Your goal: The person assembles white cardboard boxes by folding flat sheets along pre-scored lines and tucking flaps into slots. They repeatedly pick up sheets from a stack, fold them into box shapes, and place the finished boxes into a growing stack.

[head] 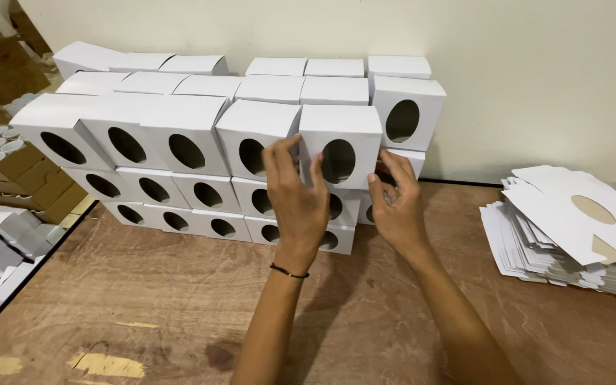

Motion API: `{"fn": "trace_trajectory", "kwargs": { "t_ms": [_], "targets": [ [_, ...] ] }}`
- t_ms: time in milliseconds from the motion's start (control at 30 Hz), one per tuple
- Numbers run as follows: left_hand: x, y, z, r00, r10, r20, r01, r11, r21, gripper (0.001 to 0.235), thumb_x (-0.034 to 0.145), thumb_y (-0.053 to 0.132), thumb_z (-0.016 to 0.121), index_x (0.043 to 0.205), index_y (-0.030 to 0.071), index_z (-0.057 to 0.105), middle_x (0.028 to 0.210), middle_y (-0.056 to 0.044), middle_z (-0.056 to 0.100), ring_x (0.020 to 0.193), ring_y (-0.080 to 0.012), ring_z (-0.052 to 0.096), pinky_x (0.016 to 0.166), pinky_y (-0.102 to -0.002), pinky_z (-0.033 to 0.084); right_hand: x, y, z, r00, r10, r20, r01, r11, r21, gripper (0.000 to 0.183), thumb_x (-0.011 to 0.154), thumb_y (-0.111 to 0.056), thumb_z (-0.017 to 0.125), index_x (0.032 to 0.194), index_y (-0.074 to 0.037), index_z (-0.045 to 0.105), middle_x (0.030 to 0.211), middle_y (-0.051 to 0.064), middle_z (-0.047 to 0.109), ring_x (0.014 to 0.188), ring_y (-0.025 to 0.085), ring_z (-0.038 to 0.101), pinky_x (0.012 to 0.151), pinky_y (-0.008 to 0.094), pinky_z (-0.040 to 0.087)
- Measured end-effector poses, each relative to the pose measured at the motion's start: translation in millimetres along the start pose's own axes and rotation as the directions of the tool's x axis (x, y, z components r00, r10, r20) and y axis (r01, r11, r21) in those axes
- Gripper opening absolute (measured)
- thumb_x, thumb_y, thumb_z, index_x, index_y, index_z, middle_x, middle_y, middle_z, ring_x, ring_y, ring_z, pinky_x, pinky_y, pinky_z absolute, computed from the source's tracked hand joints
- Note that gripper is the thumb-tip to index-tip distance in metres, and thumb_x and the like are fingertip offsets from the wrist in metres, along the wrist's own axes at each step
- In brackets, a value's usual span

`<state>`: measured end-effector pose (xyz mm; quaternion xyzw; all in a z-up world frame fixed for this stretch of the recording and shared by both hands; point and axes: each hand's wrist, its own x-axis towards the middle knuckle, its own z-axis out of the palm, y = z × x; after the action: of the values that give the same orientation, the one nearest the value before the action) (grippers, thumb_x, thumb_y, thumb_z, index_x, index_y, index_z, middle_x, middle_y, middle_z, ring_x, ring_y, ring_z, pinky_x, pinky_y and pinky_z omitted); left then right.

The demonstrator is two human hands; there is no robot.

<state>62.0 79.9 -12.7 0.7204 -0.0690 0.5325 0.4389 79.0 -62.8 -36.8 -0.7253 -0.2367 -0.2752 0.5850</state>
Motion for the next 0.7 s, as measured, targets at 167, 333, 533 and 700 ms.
{"fn": "trace_trajectory", "kwargs": {
  "t_ms": [167,333,533,700],
  "targets": [
    [-6,-2,4,1.000,0.017,-0.010,-0.015,0.970,0.242,0.047,0.084,-0.002,0.074,0.128,-0.005,0.058,0.107,-0.021,0.054,0.101,-0.0419,0.058,0.078,-0.054,0.052,2,10,2,1.000,0.018,0.005,-0.018,0.999,0.033,0.042,0.096,0.001,0.059,0.137,0.006,0.051,0.128,0.018,0.055,0.124,0.031,0.054,0.087,0.036,0.057],
    [-6,-15,11,0.998,0.037,-0.052,-0.024,0.974,0.227,0.054,0.082,-0.004,0.074,0.131,-0.004,0.052,0.111,-0.019,0.044,0.101,-0.0408,0.052,0.089,-0.054,0.049,4,16,2,0.999,0.026,0.026,-0.026,1.000,0.004,0.043,0.095,-0.002,0.062,0.137,0.005,0.052,0.132,0.019,0.055,0.129,0.035,0.052,0.093,0.040,0.054],
    [-6,-17,9,1.000,0.030,0.009,-0.031,0.984,0.175,0.061,0.084,-0.004,0.072,0.135,-0.002,0.040,0.110,-0.015,0.042,0.104,-0.0375,0.049,0.094,-0.050,0.044,4,9,-4,0.993,0.050,0.103,-0.053,0.998,0.026,0.054,0.091,-0.005,0.067,0.141,0.004,0.047,0.140,0.023,0.052,0.136,0.042,0.046,0.104,0.052,0.048],
    [-4,-2,5,0.999,-0.046,0.024,0.043,0.992,0.118,0.053,0.089,0.007,0.067,0.132,-0.004,0.038,0.107,-0.020,0.043,0.099,-0.0388,0.050,0.089,-0.052,0.044,5,3,-18,0.966,0.050,0.255,-0.068,0.996,0.064,0.073,0.088,-0.011,0.071,0.149,0.004,0.034,0.150,0.030,0.041,0.144,0.047,0.030,0.112,0.060,0.033]
  ]
}}
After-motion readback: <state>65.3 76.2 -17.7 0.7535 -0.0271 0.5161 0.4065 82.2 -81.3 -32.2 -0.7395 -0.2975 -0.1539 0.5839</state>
